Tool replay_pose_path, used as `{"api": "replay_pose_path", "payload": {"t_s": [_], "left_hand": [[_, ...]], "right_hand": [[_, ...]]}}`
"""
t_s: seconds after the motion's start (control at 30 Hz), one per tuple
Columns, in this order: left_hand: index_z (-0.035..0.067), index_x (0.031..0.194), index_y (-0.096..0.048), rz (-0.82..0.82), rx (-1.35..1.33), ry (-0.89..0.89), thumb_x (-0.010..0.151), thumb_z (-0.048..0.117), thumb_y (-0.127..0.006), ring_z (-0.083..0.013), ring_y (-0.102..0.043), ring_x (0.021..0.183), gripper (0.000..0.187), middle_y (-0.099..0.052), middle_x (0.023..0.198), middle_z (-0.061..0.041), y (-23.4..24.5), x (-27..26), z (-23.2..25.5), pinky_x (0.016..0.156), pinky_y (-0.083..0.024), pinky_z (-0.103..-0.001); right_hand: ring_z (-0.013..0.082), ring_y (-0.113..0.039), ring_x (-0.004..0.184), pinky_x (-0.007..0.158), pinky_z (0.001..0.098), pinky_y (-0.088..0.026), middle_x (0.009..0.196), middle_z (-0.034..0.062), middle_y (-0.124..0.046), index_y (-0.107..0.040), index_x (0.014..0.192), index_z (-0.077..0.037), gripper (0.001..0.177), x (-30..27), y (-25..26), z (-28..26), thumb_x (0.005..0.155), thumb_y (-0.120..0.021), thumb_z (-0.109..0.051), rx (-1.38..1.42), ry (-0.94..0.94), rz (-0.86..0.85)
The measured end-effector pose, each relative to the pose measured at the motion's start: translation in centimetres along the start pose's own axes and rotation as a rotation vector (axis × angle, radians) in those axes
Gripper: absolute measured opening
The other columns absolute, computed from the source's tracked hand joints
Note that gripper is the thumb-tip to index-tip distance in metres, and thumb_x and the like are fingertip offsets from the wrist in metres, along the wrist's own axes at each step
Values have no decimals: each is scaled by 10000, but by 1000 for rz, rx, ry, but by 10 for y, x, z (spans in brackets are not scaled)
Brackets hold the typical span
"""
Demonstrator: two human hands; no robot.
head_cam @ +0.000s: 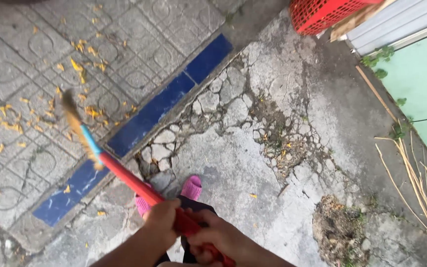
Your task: Sweeping fallen yellow flowers and debris from the pavement next to a red car.
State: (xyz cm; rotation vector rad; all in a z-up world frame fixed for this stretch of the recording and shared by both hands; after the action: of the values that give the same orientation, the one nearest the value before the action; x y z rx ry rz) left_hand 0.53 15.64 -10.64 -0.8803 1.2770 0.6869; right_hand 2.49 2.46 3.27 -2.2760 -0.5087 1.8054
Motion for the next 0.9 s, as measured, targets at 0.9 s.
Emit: {"api": "replay_pose_path", "payload": {"t_s": [0.9], "left_hand": [[-49,1168,-604,154,169,-143,891,9,-656,-358,-695,797,288,-681,952,-244,-236,50,74,608,-566,-462]], "right_hand": [[86,-401,499,352,175,-229,768,95,-557,-545,1241,-94,339,35,100,-227,912,-564,-18,395,-123,-257]]}}
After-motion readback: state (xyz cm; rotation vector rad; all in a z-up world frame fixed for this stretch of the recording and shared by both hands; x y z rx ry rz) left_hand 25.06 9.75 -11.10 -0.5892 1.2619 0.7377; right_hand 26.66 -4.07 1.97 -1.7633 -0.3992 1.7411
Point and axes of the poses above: each hand's wrist, its own x-axis towards the middle knuckle, its own y-axis out of the back of the hand, z = x × y, the point moved 4 cm from there along x, towards the middle knuckle
